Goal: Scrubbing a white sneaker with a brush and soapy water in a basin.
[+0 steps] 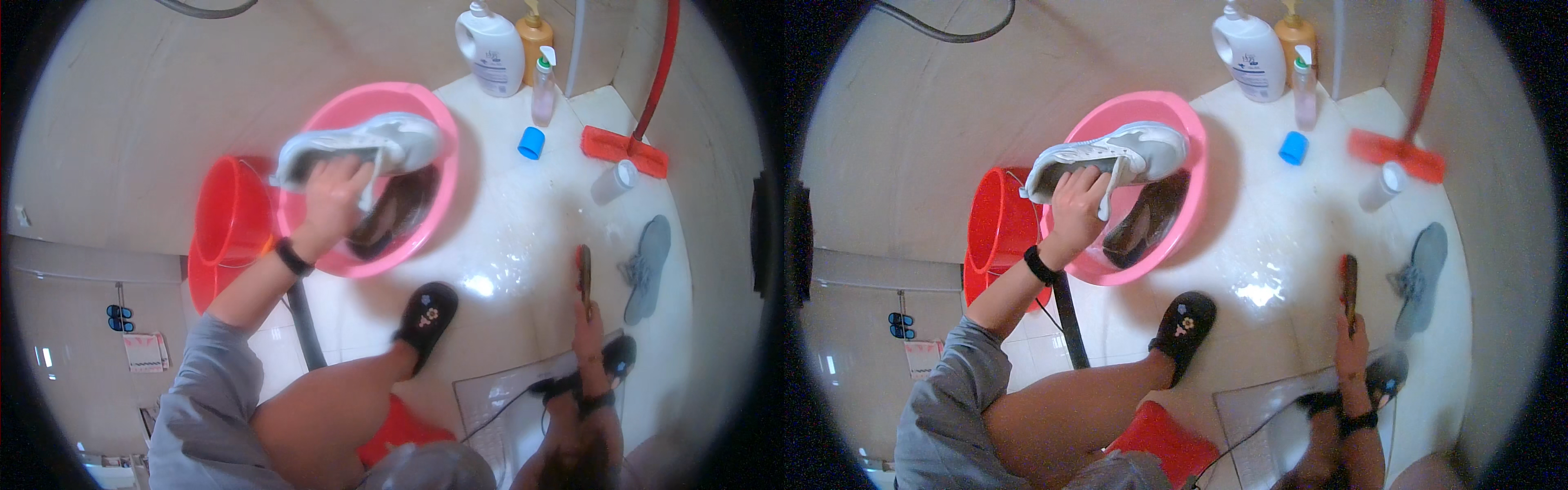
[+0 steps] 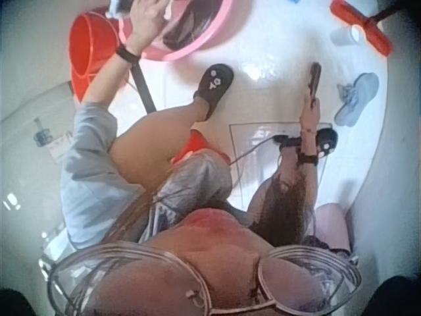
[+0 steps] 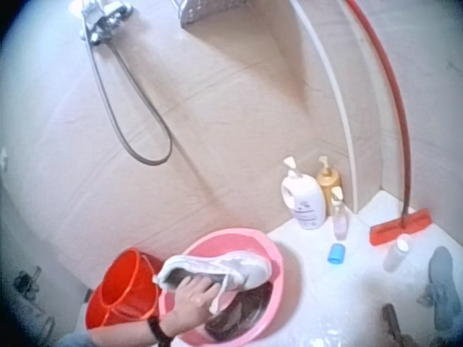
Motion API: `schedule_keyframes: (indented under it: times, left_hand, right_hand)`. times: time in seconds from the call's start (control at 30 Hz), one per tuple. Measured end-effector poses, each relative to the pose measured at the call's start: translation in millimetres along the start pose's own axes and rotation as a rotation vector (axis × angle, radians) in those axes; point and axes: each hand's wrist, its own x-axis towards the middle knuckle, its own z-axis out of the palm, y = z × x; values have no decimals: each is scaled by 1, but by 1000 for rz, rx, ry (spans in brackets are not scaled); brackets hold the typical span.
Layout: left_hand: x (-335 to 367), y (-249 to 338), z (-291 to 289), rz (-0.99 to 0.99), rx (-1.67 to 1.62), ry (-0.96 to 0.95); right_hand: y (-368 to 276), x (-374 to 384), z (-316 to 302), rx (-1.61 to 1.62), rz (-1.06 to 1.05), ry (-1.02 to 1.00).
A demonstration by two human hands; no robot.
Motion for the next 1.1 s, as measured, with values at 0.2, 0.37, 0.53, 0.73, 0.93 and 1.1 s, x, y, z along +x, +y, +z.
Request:
schedule_keyframes:
  times: [0.2,0.37,0.53,0.73,0.93,1.1]
  left_hand:
    - [41,58,-43,142,-262,82]
    - [46,127,-55,320,-445,-58]
    - [22,186,-33,388,-648,-129]
    - [6,222,49,302,-726,-226]
    - [2,225,89,-52,-831,-482]
    - [22,217,98,-826,-1811,-811]
  right_hand:
    - [-4,-11,-8,24,-97,78]
    - [-27,-13,-5,93,22,42]
    - [-50,-40,-21,123,59,89]
    - [-50,-49,-22,108,16,80]
    - [-52,-53,-12,13,5,50]
    - [-52,-47,-11,12,-28,61]
